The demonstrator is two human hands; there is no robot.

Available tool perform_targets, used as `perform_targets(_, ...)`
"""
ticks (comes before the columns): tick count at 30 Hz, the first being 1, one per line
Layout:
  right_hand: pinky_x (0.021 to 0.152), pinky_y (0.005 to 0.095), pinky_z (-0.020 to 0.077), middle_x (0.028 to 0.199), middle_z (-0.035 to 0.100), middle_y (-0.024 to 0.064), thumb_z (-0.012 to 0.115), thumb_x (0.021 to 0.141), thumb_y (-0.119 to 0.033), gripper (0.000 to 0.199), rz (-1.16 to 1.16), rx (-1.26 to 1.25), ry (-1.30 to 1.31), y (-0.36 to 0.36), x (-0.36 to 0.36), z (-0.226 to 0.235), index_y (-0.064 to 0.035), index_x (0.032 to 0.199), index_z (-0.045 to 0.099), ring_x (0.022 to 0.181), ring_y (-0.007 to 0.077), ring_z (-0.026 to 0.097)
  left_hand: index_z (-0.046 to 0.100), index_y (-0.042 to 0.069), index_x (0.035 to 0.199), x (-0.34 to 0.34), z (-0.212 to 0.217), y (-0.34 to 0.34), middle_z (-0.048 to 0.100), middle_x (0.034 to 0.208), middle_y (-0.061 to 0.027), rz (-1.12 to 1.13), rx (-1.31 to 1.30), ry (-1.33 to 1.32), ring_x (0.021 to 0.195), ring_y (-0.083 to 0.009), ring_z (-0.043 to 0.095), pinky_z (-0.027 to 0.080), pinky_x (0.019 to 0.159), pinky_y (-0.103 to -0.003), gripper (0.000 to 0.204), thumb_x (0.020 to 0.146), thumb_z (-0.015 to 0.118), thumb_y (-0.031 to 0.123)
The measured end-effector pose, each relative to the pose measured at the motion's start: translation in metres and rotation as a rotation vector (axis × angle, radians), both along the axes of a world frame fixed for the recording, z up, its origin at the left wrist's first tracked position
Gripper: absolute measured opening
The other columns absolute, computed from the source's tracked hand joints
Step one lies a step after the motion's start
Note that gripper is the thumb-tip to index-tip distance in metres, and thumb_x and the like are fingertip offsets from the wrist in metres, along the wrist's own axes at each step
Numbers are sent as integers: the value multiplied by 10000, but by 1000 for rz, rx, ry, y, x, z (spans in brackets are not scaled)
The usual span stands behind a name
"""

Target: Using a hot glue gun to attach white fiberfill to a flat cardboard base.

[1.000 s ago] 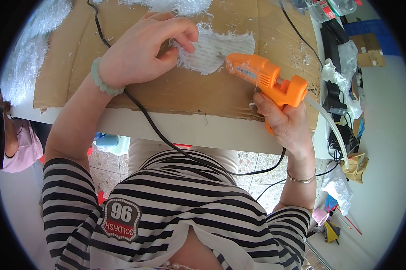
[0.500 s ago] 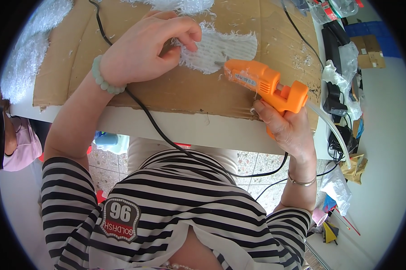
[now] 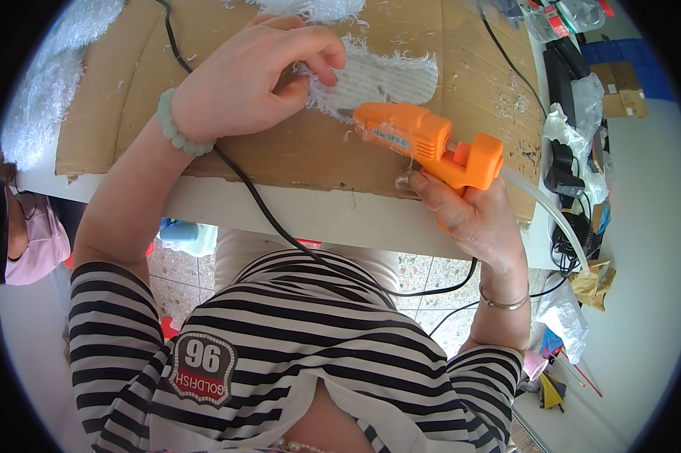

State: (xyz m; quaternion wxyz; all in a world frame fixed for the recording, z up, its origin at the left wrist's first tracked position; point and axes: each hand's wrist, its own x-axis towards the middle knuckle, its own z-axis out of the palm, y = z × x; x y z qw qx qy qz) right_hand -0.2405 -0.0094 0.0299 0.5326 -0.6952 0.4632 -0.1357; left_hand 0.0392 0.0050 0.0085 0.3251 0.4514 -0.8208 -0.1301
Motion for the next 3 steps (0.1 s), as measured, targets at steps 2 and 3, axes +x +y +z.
perform_targets(2, 588, 199, 381, 731, 550, -8, 622, 836, -149, 145, -5, -5, 19, 0, 3, 3, -38, 901, 555, 665, 67, 501, 514, 91, 935, 1, -2, 0, 626, 811, -40, 2, -8, 0, 814, -257, 549, 383, 784, -385, 256, 688, 546, 34)
perform_targets(3, 585, 200, 383, 731, 554, -8, 630, 834, -161, 165, -8, -4, 12, 0, 4, 6, -38, 916, 557, 664, 67, 506, 513, 93, 944, 2, -3, 1, 626, 815, -39, 4, -16, -3, 817, -257, 548, 380, 791, -390, 264, 688, 547, 37)
